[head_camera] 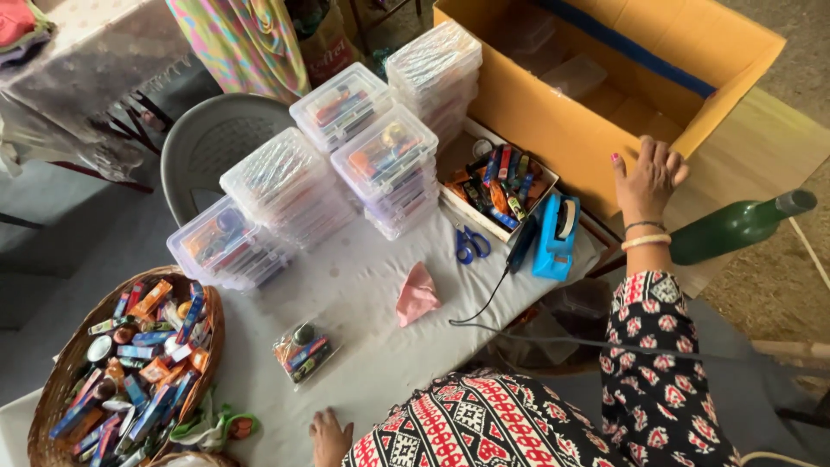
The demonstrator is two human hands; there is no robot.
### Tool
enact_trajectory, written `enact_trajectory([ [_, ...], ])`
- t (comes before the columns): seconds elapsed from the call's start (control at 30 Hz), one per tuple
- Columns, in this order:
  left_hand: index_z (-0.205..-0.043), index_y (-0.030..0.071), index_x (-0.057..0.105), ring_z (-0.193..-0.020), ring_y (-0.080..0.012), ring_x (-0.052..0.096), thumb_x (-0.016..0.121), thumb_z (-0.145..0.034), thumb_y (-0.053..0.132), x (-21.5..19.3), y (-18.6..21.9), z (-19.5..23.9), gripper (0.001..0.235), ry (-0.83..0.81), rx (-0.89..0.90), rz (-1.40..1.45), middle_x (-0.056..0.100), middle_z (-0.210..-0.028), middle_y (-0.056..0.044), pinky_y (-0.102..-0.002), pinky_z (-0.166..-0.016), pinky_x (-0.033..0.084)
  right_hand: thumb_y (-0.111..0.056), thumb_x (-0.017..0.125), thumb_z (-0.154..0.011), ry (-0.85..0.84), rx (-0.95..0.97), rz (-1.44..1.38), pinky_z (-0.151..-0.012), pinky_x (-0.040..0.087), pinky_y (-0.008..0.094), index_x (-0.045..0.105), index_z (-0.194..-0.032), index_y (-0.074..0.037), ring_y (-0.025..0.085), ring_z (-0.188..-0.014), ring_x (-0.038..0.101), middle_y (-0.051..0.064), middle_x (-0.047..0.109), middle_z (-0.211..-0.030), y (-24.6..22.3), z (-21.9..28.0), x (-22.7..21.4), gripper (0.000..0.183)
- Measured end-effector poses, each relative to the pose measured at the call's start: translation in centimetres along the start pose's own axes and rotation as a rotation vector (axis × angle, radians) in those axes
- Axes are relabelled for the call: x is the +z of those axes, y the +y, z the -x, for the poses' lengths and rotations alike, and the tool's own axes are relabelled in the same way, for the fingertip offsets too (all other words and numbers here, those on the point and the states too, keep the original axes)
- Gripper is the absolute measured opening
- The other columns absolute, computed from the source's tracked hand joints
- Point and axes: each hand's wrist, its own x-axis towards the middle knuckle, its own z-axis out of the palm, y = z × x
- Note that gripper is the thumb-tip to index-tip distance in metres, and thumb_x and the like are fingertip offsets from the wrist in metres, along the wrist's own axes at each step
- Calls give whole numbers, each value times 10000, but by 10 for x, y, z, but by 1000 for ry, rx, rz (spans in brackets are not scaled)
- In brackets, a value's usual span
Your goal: The person gathers small packaged items from a basket and places them into a clear plastic container. They wipe the container with a pink cloth, close the lid, and stack it with other containers. The person repeats this process with additional items.
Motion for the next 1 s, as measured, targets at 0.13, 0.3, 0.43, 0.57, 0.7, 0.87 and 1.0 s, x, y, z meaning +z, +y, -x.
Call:
enact_trajectory([
  [0.13, -1508, 162, 356, -1441, -485, 355, 789, -829, 364, -38, 58, -1, 830, 72, 115, 108, 350, -1571, -207, -520, -1131, 436, -421, 663, -1106, -15, -19, -41, -1042, 258, 519, 624, -1267, -90, 360, -1181, 506, 120, 640, -1292, 16, -12, 7, 370],
  [0.3, -1529, 119, 283, -1397, -531, 328, 841, -792, 300, -67, 129, -25, 942, 49, 274, 96, 324, -1541, -264, -530, -1123, 406, -458, 547, -1154, -265, 110, -211, -909, 421, 561, 716, -1106, -111, 386, -963, 630, 143, 708, -1059, 39, -51, 19, 389],
  [0.43, -1566, 146, 189, -1390, -558, 319, 872, -764, 301, -61, 150, -48, 1065, -36, 268, 44, 238, -1566, -273, -534, -1116, 421, -437, 618, -1072, -282, 146, -368, -765, 513, 504, 714, -1094, -104, 371, -947, 654, 148, 712, -1055, 45, -113, 26, 348],
  [0.57, -1601, 199, 55, -1360, -651, 305, 940, -680, 372, -33, 149, -66, 1288, -84, 148, -56, 163, -1576, -322, -612, -1096, 427, -344, 706, -1061, -240, 15, -467, -814, 541, 439, 736, -1119, -89, 332, -922, 683, 186, 699, -1030, 64, -190, 68, 263],
  [0.7, -1580, 275, -19, -1351, -661, 289, 1017, -551, 445, -10, 140, -82, 1469, -71, 59, -165, 126, -1586, -313, -661, -1093, 397, -326, 758, -1017, -281, 5, -506, -830, 542, 443, 733, -1082, -53, 340, -946, 693, 198, 719, -1035, 99, -259, 169, 281],
  [0.87, -1572, 309, 22, -1314, -624, 336, 1031, -516, 518, -3, 136, -88, 1475, -157, -6, -299, 179, -1551, -277, -627, -1070, 426, -345, 748, -982, -441, 29, -457, -900, 525, 478, 747, -1104, -53, 395, -1031, 675, 224, 711, -1090, 90, -285, 265, 317],
  [1.0, -1546, 341, 156, -1187, -545, 460, 1034, -385, 503, 6, 136, -88, 1465, 27, 18, -307, 296, -1455, -210, -626, -1088, 454, -389, 727, -941, -672, 0, -358, -1030, 471, 498, 654, -1337, -70, 468, -1220, 564, 305, 570, -1361, 61, -279, 318, 514],
])
